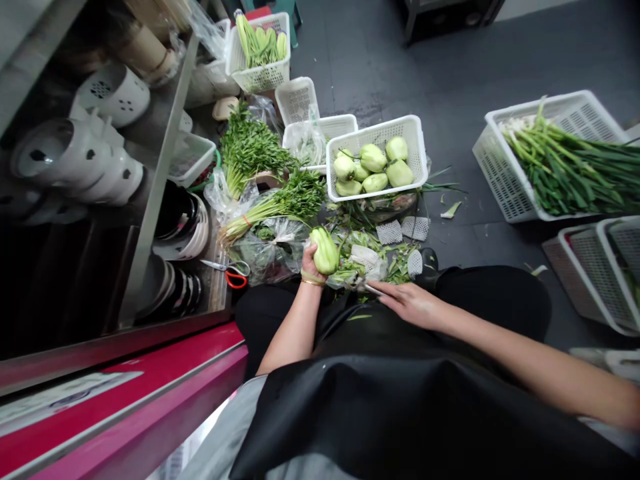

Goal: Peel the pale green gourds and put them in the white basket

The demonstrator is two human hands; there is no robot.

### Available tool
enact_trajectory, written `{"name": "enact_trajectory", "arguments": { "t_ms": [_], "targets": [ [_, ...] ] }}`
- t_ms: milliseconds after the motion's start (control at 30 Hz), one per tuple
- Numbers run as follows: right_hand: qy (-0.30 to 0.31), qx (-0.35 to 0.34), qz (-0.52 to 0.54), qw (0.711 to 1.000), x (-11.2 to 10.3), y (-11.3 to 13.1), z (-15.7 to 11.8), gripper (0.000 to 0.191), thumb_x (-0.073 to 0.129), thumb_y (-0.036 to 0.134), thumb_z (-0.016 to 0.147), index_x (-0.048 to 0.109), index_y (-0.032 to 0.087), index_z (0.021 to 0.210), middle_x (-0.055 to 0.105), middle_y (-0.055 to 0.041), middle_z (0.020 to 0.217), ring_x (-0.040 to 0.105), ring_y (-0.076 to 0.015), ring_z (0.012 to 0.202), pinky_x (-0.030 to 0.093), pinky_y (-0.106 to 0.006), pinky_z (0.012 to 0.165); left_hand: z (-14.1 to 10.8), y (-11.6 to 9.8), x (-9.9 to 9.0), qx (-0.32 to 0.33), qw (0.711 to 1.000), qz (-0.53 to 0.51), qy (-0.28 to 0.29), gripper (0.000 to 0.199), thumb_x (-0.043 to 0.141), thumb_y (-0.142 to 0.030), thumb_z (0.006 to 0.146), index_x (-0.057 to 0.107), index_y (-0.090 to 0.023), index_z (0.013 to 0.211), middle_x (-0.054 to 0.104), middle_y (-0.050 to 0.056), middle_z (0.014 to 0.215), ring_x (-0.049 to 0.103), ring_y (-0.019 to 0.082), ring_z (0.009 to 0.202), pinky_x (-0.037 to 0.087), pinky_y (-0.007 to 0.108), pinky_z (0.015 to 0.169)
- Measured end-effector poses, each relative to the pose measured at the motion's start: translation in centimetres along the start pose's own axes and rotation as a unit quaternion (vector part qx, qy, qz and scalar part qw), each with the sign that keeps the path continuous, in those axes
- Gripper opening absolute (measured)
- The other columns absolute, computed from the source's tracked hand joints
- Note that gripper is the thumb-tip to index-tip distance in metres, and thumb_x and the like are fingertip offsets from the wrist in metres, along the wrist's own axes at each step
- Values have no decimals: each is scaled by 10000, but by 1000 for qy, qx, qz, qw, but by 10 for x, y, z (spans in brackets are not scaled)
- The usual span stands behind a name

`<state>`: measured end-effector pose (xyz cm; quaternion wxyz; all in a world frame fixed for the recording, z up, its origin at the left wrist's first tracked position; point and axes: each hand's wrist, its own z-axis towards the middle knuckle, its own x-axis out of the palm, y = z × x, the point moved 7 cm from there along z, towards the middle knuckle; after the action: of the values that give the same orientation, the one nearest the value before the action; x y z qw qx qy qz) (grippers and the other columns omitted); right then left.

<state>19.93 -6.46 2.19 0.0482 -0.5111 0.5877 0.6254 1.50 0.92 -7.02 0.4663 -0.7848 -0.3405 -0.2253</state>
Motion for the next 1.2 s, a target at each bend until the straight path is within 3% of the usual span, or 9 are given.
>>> {"name": "enact_trajectory", "arguments": {
  "t_ms": [200,300,433,533,667,767,900,1000,1200],
  "targets": [
    [-109,-6,10,994,-53,15,32,478,390,259,942,432,222,1416,554,-52,1341,563,-223,1181,472,-376,998,-5,10,14,-31,997,20,62,414,586,-396,612,635,-182,962,664,100,810,658,295,896,558,410,728],
    [-114,-14,17,993,-41,24,49,502,408,211,927,412,194,1429,537,-74,1354,549,-229,1196,466,-373,1003,-8,10,12,-35,997,11,61,430,567,-404,650,629,-163,1001,661,113,813,658,260,781,547,379,665],
    [-30,-12,26,999,-6,14,6,469,402,234,939,452,206,1404,605,-79,1273,636,-223,1069,531,-347,907,-8,-1,9,2,997,-17,71,543,516,-446,717,570,-198,1197,631,95,825,634,199,683,521,324,597],
    [-27,-8,15,999,-20,8,-15,456,400,260,944,469,221,1393,600,-67,1279,634,-218,1073,524,-346,918,-7,2,12,-27,994,13,103,607,512,-498,710,537,-226,1252,616,88,816,638,215,699,512,317,546],
    [-103,4,-18,994,-51,18,28,488,404,247,939,420,212,1425,538,-61,1355,566,-227,1174,482,-350,982,-6,10,14,-41,992,32,112,595,548,-498,674,564,-195,1186,633,83,814,654,257,800,551,374,644],
    [-107,5,-30,994,-41,27,52,513,427,217,923,402,206,1435,571,-79,1320,597,-248,1134,502,-386,956,-4,11,9,-35,995,31,87,562,551,-484,681,575,-166,1143,654,91,832,653,288,873,551,437,744],
    [-16,-17,-14,1000,-5,25,8,474,409,233,933,452,194,1404,661,-91,1191,671,-235,993,551,-358,856,-2,3,7,-1,997,9,75,569,533,-430,701,550,-197,1219,661,64,817,656,263,861,545,419,774],
    [32,-5,-11,999,-6,18,-21,440,409,262,938,509,190,1361,704,-88,1097,695,-224,918,566,-331,797,-1,1,10,-6,997,8,80,581,485,-454,734,541,-184,1245,659,78,797,653,276,889,541,418,763],
    [-92,2,-47,995,-46,36,55,486,407,238,936,416,180,1419,603,-95,1286,616,-230,1105,505,-347,925,2,9,7,-27,999,-13,17,422,457,-414,765,640,-107,988,677,105,759,672,262,804,546,399,751]
  ]
}}
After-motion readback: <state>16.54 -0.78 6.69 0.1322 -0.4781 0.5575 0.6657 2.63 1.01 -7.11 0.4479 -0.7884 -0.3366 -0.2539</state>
